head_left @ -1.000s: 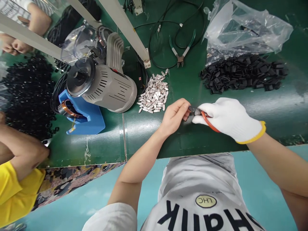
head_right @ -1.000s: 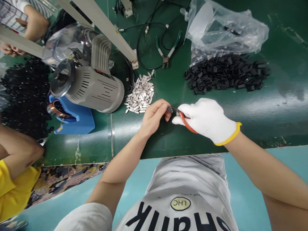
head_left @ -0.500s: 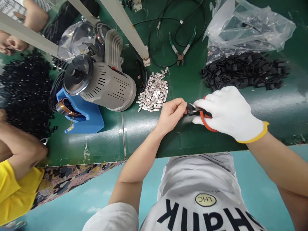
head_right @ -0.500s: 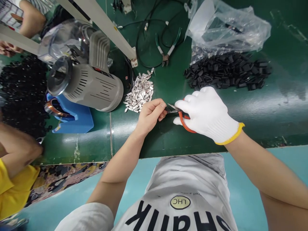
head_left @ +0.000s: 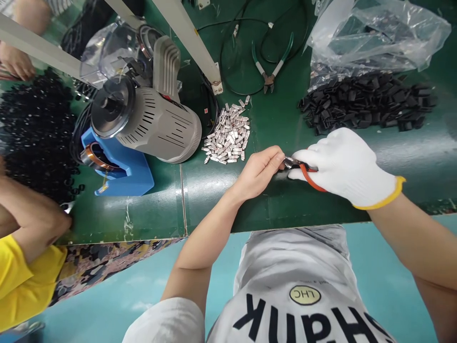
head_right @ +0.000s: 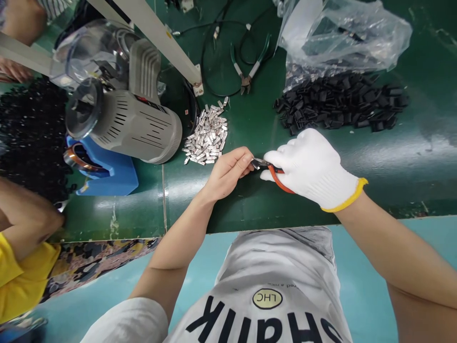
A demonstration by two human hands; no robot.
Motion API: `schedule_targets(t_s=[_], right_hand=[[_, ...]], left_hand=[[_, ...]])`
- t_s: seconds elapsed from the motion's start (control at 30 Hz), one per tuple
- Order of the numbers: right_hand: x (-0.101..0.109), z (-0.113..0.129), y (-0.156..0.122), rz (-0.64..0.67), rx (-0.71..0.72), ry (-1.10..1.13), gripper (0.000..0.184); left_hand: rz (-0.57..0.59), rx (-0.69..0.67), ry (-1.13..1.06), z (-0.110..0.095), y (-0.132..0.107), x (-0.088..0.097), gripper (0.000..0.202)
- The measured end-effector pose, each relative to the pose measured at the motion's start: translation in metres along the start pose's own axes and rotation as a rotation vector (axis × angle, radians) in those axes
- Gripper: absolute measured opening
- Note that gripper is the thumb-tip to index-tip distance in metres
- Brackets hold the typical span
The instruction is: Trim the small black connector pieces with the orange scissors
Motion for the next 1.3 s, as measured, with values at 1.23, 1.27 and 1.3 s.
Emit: schedule_targets(t_s=[1.23,1.27,1.3], right_hand=[[-0.015,0.003,-0.013,0.063,-0.347,1.284,0.024],[-0.015,0.005,-0.013,0.068,-0.334,1.324,0.023],[-0.014,0.007,-0.012,0.063,-0.325,1.368,0.021]], left_hand=[[0.210,0.035,-0.396,-0.007,-0.003,-0.006,0.033],[0.209,0.039,-0.395,-0.008,-0.004,-0.005,0.034],[0.208,0.043,-0.393,-0.009,-0.004,-0.005,0.034]])
Point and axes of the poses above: each hand's wrist, its own y-axis towards the middle knuckle, its own x-axis out of the back of the hand, z = x × y, the point moved 7 cm from there along y, towards the middle knuckle, and after that the axes turned 14 degrees about x, right-handed, at the moved point
